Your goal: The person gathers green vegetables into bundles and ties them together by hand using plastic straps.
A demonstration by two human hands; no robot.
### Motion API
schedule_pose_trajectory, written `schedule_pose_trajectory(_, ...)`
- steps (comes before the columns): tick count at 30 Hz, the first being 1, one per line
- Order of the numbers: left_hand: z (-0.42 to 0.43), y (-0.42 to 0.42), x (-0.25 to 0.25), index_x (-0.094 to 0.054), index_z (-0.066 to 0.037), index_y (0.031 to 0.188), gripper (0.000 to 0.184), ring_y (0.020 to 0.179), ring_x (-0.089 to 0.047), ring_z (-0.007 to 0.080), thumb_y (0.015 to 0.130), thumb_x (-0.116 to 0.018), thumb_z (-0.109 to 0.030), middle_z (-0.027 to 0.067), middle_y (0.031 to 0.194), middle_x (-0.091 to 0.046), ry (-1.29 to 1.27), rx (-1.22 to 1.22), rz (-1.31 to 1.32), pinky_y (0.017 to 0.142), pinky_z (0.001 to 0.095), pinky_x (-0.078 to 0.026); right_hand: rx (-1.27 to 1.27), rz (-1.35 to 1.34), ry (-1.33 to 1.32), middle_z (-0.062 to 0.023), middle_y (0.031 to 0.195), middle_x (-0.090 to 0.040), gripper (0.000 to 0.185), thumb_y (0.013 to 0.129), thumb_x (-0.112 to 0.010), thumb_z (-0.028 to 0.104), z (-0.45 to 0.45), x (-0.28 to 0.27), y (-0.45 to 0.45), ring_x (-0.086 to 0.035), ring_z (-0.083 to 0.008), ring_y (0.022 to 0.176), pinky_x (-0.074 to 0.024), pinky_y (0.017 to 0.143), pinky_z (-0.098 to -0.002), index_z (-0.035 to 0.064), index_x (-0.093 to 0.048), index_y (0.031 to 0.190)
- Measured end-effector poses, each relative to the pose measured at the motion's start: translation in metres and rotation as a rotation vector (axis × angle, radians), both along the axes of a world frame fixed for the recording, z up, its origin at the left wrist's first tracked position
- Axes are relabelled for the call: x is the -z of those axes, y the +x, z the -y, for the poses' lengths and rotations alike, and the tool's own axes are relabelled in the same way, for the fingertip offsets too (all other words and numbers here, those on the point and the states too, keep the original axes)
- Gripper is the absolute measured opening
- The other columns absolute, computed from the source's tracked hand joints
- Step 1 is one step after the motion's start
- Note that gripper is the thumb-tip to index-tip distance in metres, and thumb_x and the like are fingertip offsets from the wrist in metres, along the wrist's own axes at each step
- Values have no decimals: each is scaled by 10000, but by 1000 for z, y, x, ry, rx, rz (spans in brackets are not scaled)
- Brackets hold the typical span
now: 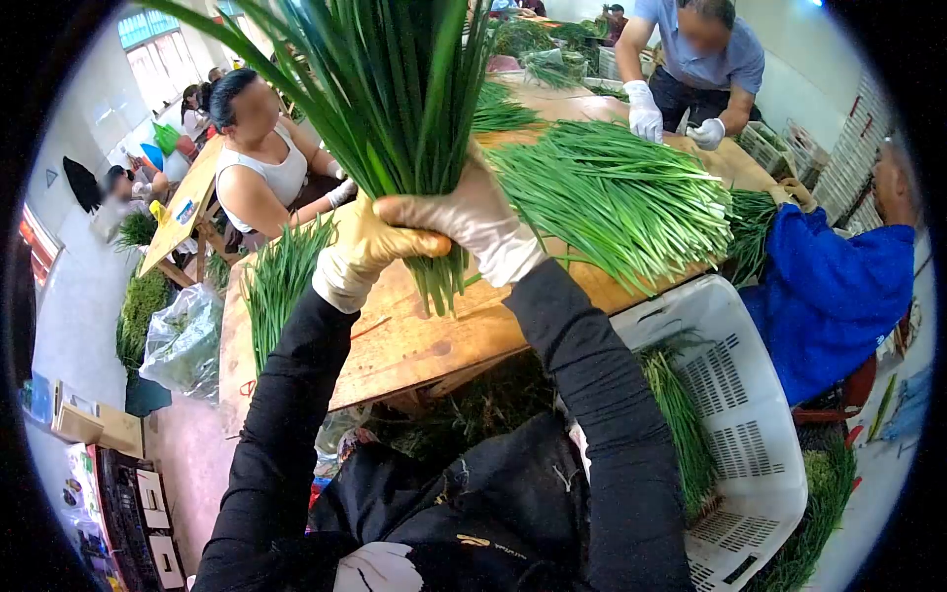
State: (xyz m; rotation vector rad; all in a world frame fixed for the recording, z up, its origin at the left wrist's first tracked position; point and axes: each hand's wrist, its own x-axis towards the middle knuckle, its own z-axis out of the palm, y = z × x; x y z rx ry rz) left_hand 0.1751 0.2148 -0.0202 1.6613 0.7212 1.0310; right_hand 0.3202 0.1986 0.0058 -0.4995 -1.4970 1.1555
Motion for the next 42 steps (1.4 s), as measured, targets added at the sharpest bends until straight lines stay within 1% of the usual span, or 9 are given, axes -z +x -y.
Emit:
schedule_pose_trajectory(4, 3, -6, 21, -480, -20, 1131, 661, 990, -521, 166, 567, -815, -101, 62, 1072, -557, 138, 4, -136, 783, 299, -474, -30, -24, -102, -58, 1102, -534, 828, 489, -851, 103, -7, 41, -1, -516, -145, 996, -450, 850, -279, 48, -390, 1175)
schedule_pose_trajectory(9, -6, -5, 45, -487, -15, 1117, 655, 954, -529, 163, 564, -821, -123, 67, 1002, -578, 57, 111, -43, 788, 307, -472, 17, 5, 124, -82, 1148, -503, 811, 552, -824, 201, -9, 49, -14, -484, -170, 1032, -416, 881, -313, 35, -380, 1210)
schedule_pose_trajectory(11, 7, -7, 39, -450, 3, 1154, 662, 909, -545, 170, 590, -791, -60, 85, 986, -573, -208, 137, 132, 768, 290, -487, 460, 660, 605, -164, 1254, -397, 817, 660, -722, 441, -9, 40, -4, -375, -283, 1163, -310, 962, -394, 27, -349, 1259)
schedule_pose_trajectory(14, -1, -11, 55, -461, 3, 1147, 615, 851, -560, 162, 610, -760, -29, 81, 967, -579, -236, 75, 307, 724, 276, -490, 656, 970, 593, -201, 1269, -365, 927, 659, -670, 535, -2, 29, -9, -331, -337, 1196, -267, 989, -424, 42, -244, 1318)
schedule_pose_trajectory(20, -14, -15, 39, -391, -23, 1234, 654, 785, -569, 140, 650, -683, 24, 63, 882, -599, 114, -192, 224, 726, 277, -466, 348, 576, 638, -158, 1431, -110, 1259, 475, -674, 673, -38, 89, 51, -163, -319, 1300, -176, 1059, -406, 148, 15, 1389)
schedule_pose_trajectory(29, 21, -15, 45, -614, -5, 850, 137, 700, -546, 113, 720, -599, -46, 44, 813, -607, -72, -273, 552, 640, 240, -448, -170, 158, -445, -85, 1178, -473, 944, 610, -766, 49, 21, 167, -36, -469, -170, 1062, -418, 864, -280, 77, -163, 1336)
schedule_pose_trajectory(34, 21, -27, 30, -580, 3, 998, 275, 744, -568, 145, 762, -623, -130, 77, 927, -607, 133, -224, 405, 667, 272, -486, -164, -61, -238, -46, 1154, -498, 966, 597, -790, 101, 15, 162, -37, -500, -153, 1015, -442, 824, -270, 98, -190, 1354)
schedule_pose_trajectory(37, -21, -43, 108, -567, -13, 1043, 317, 902, -535, 157, 750, -648, -103, 36, 1008, -576, 92, -344, 103, 781, 295, -454, 78, 405, -64, -48, 1028, -575, 838, 628, -775, 117, -13, 214, -33, -550, -158, 907, -465, 754, -269, 84, -277, 1302)
schedule_pose_trajectory(42, 11, -15, 40, -579, -21, 1037, 302, 832, -563, 113, 777, -621, -170, 36, 960, -593, -114, -257, 460, 743, 253, -454, -41, 89, -195, -74, 992, -596, 637, 675, -744, 118, 17, 205, -36, -582, -151, 856, -484, 728, -304, 58, -399, 1208)
